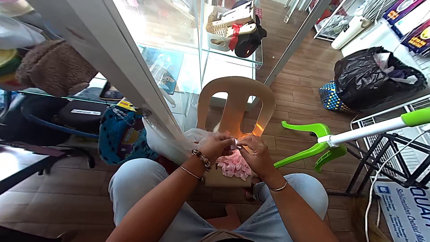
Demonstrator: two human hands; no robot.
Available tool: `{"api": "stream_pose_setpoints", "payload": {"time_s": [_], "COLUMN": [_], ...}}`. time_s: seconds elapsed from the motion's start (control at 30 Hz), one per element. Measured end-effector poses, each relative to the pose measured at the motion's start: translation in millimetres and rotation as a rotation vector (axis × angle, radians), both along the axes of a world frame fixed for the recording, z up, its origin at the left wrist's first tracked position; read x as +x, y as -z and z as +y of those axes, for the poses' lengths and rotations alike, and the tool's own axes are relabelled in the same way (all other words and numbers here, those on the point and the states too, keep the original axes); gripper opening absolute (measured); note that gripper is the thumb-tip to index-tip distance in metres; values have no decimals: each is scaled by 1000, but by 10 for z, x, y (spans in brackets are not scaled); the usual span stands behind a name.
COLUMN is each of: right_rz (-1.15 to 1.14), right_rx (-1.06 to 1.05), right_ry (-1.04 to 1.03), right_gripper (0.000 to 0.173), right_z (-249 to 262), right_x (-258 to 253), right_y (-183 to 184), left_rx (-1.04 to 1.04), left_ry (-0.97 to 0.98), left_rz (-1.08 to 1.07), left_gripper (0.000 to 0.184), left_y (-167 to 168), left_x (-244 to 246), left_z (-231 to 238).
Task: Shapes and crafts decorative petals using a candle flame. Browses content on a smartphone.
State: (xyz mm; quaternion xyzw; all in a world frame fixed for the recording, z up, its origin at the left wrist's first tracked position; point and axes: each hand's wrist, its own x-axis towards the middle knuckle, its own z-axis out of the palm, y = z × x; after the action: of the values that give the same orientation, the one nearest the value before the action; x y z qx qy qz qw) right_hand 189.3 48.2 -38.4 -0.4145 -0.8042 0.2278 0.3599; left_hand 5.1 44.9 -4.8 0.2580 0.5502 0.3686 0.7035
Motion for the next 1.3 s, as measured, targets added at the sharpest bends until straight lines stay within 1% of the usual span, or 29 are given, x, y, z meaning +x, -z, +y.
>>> {"api": "stream_pose_setpoints", "payload": {"time_s": [0.07, 0.13, 0.2, 0.3, 0.37, 0.43, 0.57, 0.63, 0.7, 0.8, 1.0, 1.07, 1.1, 1.13, 1.17, 1.23, 1.3], "right_rz": [-94, -154, -177, -146, -43, 121, 433, 550, 655, 763, 914, 904, 872, 809, 712, 437, 234], "right_rx": [76, 127, 139, 95, -21, -205, -584, -753, -890, -1018, -1153, -1121, -1059, -949, -792, -408, -22], "right_ry": [28, 54, 57, 43, 22, 25, 152, 199, 222, 243, 305, 313, 312, 305, 290, 236, 171], "right_gripper": [17, 19, 21, 26, 29, 28, 24, 25, 22, 16, 6, 5, 5, 5, 6, 10, 12], "right_z": [6, 12, 12, 6, 6, 15, 63, 80, 80, 77, 117, 127, 131, 134, 141, 147, 154], "right_x": [-32, -54, -67, -82, -87, -97, -146, -188, -246, -316, -353, -356, -352, -341, -319, -239, -172], "right_y": [27, 34, 26, 2, -29, -88, -219, -263, -302, -337, -350, -340, -319, -287, -243, -171, -105], "left_rx": [-42, -42, 13, 95, 84, 69, 70, 73, 80, 96, 134, 125, 106, 82, 53, 8, -12], "left_ry": [-51, -68, -36, 12, -28, -70, -160, -201, -220, -216, -206, -185, -156, -108, -53, 28, 26], "left_rz": [-61, -82, -91, -85, -80, -80, -104, -119, -126, -122, -118, -103, -91, -80, -80, -114, -174], "left_gripper": [14, 15, 13, 20, 22, 20, 20, 20, 19, 19, 20, 23, 26, 29, 28, 23, 26], "left_y": [-1, 13, 24, 21, 5, -16, -12, -26, -46, -56, -94, -108, -124, -138, -149, -159, -159], "left_x": [-7, -22, -45, -76, -67, -58, -41, -30, -19, -11, -10, -20, -30, -43, -53, -60, -60], "left_z": [22, 38, 30, 17, 15, 16, 31, 35, 39, 46, 30, 31, 28, 25, 22, 12, 5]}}
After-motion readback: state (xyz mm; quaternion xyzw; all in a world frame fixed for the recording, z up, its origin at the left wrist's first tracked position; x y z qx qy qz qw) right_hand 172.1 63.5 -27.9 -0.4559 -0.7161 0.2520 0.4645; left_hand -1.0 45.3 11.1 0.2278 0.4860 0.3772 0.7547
